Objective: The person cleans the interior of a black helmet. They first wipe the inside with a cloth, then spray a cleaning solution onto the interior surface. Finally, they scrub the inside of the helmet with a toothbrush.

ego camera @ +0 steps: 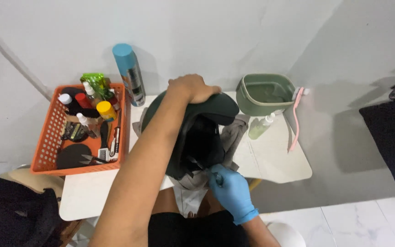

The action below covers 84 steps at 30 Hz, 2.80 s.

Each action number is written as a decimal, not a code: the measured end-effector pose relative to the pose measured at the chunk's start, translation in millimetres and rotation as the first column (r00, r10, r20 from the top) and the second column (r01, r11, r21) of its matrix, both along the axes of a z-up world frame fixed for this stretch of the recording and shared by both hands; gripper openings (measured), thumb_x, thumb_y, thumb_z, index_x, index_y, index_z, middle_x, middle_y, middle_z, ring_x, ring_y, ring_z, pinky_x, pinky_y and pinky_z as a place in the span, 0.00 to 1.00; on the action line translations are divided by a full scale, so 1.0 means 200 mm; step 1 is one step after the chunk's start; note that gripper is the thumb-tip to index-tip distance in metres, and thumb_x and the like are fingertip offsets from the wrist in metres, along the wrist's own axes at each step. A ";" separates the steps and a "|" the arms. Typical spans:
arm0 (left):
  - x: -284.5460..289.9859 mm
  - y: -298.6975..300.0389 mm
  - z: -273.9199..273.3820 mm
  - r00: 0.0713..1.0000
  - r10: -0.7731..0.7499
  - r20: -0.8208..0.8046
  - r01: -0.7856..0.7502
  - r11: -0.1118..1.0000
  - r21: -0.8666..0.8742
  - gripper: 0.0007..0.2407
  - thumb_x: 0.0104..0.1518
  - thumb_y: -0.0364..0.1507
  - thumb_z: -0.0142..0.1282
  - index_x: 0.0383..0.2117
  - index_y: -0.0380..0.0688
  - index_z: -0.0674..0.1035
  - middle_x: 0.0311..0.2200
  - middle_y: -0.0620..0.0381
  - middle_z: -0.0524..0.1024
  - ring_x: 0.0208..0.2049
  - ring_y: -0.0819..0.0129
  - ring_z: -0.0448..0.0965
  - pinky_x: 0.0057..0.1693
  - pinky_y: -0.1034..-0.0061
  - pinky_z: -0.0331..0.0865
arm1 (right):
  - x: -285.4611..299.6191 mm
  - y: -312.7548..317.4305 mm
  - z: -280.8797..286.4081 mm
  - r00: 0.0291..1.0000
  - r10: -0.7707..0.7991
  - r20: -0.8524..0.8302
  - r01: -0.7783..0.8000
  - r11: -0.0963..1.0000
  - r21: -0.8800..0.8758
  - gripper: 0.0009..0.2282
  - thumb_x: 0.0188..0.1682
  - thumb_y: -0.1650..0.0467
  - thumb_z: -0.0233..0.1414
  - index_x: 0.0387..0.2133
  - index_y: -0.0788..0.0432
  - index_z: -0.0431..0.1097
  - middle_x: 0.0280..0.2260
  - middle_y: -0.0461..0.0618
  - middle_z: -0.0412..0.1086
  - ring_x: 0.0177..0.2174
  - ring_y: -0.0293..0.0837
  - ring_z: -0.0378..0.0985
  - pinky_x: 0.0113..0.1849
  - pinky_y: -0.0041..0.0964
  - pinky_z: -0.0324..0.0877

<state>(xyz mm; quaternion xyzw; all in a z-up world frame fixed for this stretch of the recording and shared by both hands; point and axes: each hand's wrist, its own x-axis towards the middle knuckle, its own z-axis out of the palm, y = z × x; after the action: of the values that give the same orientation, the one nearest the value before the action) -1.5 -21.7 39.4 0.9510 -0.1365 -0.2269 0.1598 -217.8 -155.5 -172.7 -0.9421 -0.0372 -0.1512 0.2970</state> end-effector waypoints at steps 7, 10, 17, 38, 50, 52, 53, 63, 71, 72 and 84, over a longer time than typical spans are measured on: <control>0.00 0.06 -0.01 0.999 0.046 -0.003 -0.046 0.998 -0.034 0.30 0.55 0.57 0.38 0.51 0.48 0.79 0.55 0.54 0.75 0.56 0.49 0.72 0.64 0.53 0.57 | -0.11 -0.19 0.38 0.898 -0.308 -0.314 0.289 0.952 -0.105 0.11 0.39 0.67 0.51 0.33 0.38 0.79 0.21 0.42 0.78 0.24 0.53 0.75 0.33 0.43 0.70; 0.00 0.05 -0.01 0.999 0.043 0.009 -0.043 0.999 -0.034 0.31 0.56 0.57 0.38 0.54 0.47 0.77 0.58 0.53 0.73 0.58 0.48 0.71 0.65 0.51 0.54 | -0.08 -0.15 0.35 0.893 -0.331 -0.304 0.309 0.944 -0.120 0.10 0.40 0.65 0.52 0.32 0.37 0.79 0.19 0.40 0.77 0.22 0.50 0.73 0.32 0.40 0.70; -0.01 0.02 -0.02 1.000 0.026 0.001 -0.026 0.999 -0.021 0.31 0.55 0.57 0.39 0.55 0.48 0.76 0.58 0.52 0.73 0.59 0.48 0.70 0.66 0.52 0.53 | 0.10 -0.01 0.15 0.960 -0.094 -0.265 0.062 0.990 -0.125 0.05 0.43 0.65 0.49 0.30 0.44 0.71 0.23 0.52 0.74 0.26 0.63 0.73 0.29 0.55 0.68; 0.00 0.11 -0.01 0.999 0.043 -0.002 -0.043 0.997 -0.067 0.31 0.52 0.57 0.38 0.55 0.52 0.76 0.57 0.57 0.74 0.59 0.51 0.70 0.64 0.54 0.55 | 0.01 -0.11 0.57 0.839 -0.267 -0.475 0.149 0.951 -0.272 0.06 0.43 0.61 0.51 0.22 0.44 0.74 0.25 0.48 0.76 0.29 0.59 0.71 0.35 0.45 0.69; -0.02 0.10 -0.01 1.000 0.014 0.011 -0.014 0.998 -0.062 0.32 0.53 0.57 0.39 0.55 0.49 0.76 0.58 0.54 0.73 0.59 0.49 0.70 0.66 0.52 0.53 | 0.03 -0.11 0.57 0.854 -0.218 -0.473 0.085 0.955 -0.286 0.09 0.42 0.62 0.52 0.32 0.36 0.81 0.32 0.44 0.81 0.34 0.57 0.78 0.37 0.46 0.71; -0.03 0.11 0.00 1.000 0.011 0.002 -0.011 0.997 -0.075 0.32 0.53 0.57 0.39 0.55 0.49 0.76 0.57 0.54 0.74 0.59 0.48 0.70 0.65 0.51 0.53 | 0.02 -0.11 0.56 0.846 -0.270 -0.459 0.144 0.946 -0.291 0.09 0.42 0.62 0.53 0.31 0.34 0.82 0.31 0.42 0.81 0.33 0.58 0.77 0.36 0.44 0.72; -0.03 0.10 -0.01 1.000 0.009 -0.003 -0.009 0.998 -0.064 0.32 0.53 0.57 0.39 0.55 0.49 0.76 0.58 0.54 0.74 0.59 0.48 0.70 0.65 0.52 0.53 | 0.04 -0.08 0.52 0.862 -0.189 -0.470 0.071 0.964 -0.258 0.11 0.43 0.60 0.51 0.34 0.35 0.81 0.33 0.42 0.81 0.35 0.57 0.79 0.38 0.47 0.72; 0.01 0.09 -0.03 0.999 0.023 0.022 -0.022 0.998 -0.059 0.32 0.52 0.58 0.39 0.56 0.50 0.76 0.58 0.54 0.73 0.59 0.49 0.70 0.64 0.52 0.55 | 0.01 -0.21 0.62 0.861 -0.192 -0.471 0.094 0.970 -0.223 0.07 0.43 0.65 0.52 0.20 0.45 0.77 0.21 0.40 0.75 0.24 0.43 0.62 0.33 0.34 0.68; 0.01 0.08 -0.01 1.000 0.017 -0.015 -0.018 0.999 -0.048 0.33 0.52 0.58 0.38 0.57 0.52 0.75 0.59 0.57 0.73 0.60 0.51 0.69 0.65 0.53 0.53 | 0.14 -0.08 0.39 0.898 -0.047 -0.437 -0.005 0.993 -0.117 0.12 0.43 0.62 0.51 0.35 0.38 0.81 0.35 0.37 0.83 0.35 0.49 0.83 0.39 0.43 0.74; 0.00 0.09 -0.01 0.999 0.030 -0.016 -0.031 0.998 -0.052 0.33 0.52 0.58 0.38 0.57 0.53 0.75 0.59 0.58 0.73 0.60 0.52 0.70 0.65 0.54 0.54 | 0.12 -0.09 0.46 0.865 -0.069 -0.497 -0.025 0.983 -0.180 0.11 0.45 0.59 0.51 0.37 0.37 0.81 0.35 0.36 0.83 0.34 0.48 0.83 0.39 0.43 0.73; 0.03 0.09 -0.04 1.000 0.009 0.010 -0.008 0.999 -0.044 0.33 0.52 0.59 0.38 0.56 0.53 0.76 0.60 0.56 0.72 0.61 0.50 0.69 0.65 0.50 0.54 | 0.11 -0.09 0.36 0.887 -0.019 -0.461 -0.033 0.994 -0.103 0.13 0.46 0.61 0.52 0.42 0.32 0.82 0.43 0.34 0.82 0.40 0.46 0.85 0.43 0.40 0.75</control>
<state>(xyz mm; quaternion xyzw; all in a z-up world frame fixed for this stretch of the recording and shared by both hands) 3.6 -3.5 31.5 0.9490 -0.1381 -0.2183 0.1808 -196.7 -174.1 -101.4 -0.9656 0.0228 0.0800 0.2464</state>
